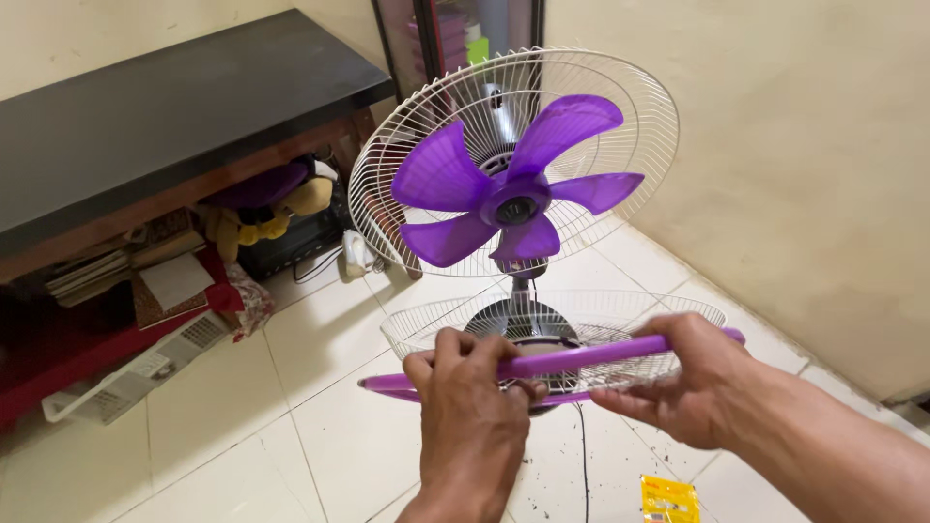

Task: The person disassembles a standing electric fan by removing the front grille, fan blades, and rear grille. They then reassemble the fan by reinstalling the rear grille, fan blades, and front grille in sequence.

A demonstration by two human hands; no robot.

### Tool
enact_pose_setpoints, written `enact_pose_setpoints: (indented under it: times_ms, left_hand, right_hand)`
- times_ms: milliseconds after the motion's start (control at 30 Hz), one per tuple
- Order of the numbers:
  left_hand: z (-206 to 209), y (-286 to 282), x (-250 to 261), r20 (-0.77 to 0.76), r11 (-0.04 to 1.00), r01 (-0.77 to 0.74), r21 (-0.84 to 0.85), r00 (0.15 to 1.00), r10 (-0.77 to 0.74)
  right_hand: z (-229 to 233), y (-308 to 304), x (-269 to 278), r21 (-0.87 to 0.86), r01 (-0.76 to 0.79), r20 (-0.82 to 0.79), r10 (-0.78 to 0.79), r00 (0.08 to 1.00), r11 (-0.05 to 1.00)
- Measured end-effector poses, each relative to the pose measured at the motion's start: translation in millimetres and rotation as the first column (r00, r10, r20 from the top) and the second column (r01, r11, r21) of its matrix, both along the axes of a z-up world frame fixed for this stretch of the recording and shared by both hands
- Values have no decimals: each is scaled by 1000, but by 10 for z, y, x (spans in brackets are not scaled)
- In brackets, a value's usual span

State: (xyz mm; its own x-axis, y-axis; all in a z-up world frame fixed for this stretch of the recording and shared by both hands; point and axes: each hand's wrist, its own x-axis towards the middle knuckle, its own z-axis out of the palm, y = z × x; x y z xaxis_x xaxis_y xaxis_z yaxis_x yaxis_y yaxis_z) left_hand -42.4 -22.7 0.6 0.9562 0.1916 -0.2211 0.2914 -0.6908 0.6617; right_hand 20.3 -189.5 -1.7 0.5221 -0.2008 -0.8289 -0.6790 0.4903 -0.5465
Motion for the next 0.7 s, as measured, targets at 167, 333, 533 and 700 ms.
enact_pose_setpoints:
  times_ms: [167, 333, 533, 700]
  left_hand:
    - [-199, 367, -281, 136, 955, 262, 136, 950, -280]
    - [-444, 809, -569, -141, 915, 395, 79, 913, -382]
    - [-737, 971, -612, -185, 942, -119, -313, 981, 63]
    - [-789, 931, -461, -603, 410, -791, -454, 612, 512]
  right_hand:
    - [-217, -49, -292, -10, 7, 39, -7, 999, 1000]
    - [-417, -101, -691, -52, 32, 43, -30, 999, 998]
    - [-393, -21, -1123, -95, 55, 56, -50, 997, 994]
    - [-342, -23, -1218, -140, -33, 119, 50, 992, 990]
